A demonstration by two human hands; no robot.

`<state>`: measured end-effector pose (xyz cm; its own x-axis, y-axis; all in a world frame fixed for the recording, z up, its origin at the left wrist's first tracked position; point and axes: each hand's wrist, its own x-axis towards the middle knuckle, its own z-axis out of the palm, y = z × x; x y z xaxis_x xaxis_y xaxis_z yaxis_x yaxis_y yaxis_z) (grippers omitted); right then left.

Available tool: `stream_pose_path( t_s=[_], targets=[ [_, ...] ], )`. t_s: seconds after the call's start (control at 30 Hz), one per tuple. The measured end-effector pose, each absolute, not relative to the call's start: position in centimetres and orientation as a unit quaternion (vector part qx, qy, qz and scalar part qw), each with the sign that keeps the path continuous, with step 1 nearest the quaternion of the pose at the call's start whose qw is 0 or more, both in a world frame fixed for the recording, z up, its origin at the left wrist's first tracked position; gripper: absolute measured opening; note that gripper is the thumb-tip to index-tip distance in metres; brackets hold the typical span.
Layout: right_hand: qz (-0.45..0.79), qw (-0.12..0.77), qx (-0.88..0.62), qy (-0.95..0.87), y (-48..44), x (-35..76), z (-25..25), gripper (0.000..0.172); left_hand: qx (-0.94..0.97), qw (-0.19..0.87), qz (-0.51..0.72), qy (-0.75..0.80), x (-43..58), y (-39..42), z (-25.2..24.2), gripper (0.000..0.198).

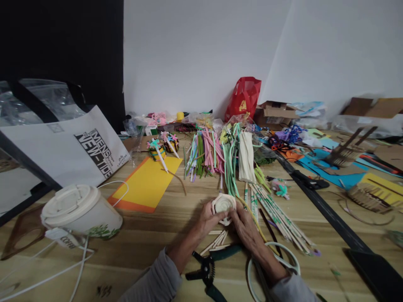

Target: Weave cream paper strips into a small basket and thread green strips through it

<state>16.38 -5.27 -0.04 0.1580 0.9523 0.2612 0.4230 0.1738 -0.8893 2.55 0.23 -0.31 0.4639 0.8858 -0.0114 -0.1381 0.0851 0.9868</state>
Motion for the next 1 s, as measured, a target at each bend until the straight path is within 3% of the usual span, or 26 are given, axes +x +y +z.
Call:
stream_pose_path(
  t_s=[0.33,0.5,1.0],
  targets=[
    [0.248,0.459,-0.607,-0.599,-5.4,16.8,0.2,0.03,0.619,0.557,0.411,0.37,2.3,0.5,0.2,0.043],
    [0.232,0.417,-0.622,-0.621,-5.6,16.5,0.4,0.033,0.6,0.566,0.437,0.359,2.0,0.5,0.8,0.036],
    [0.276,0.424,-0.591,-0.629,-6.0,16.3,1.4,0.036,0.64,0.471,0.461,0.396,1.8,0.4,1.0,0.019]
  ],
)
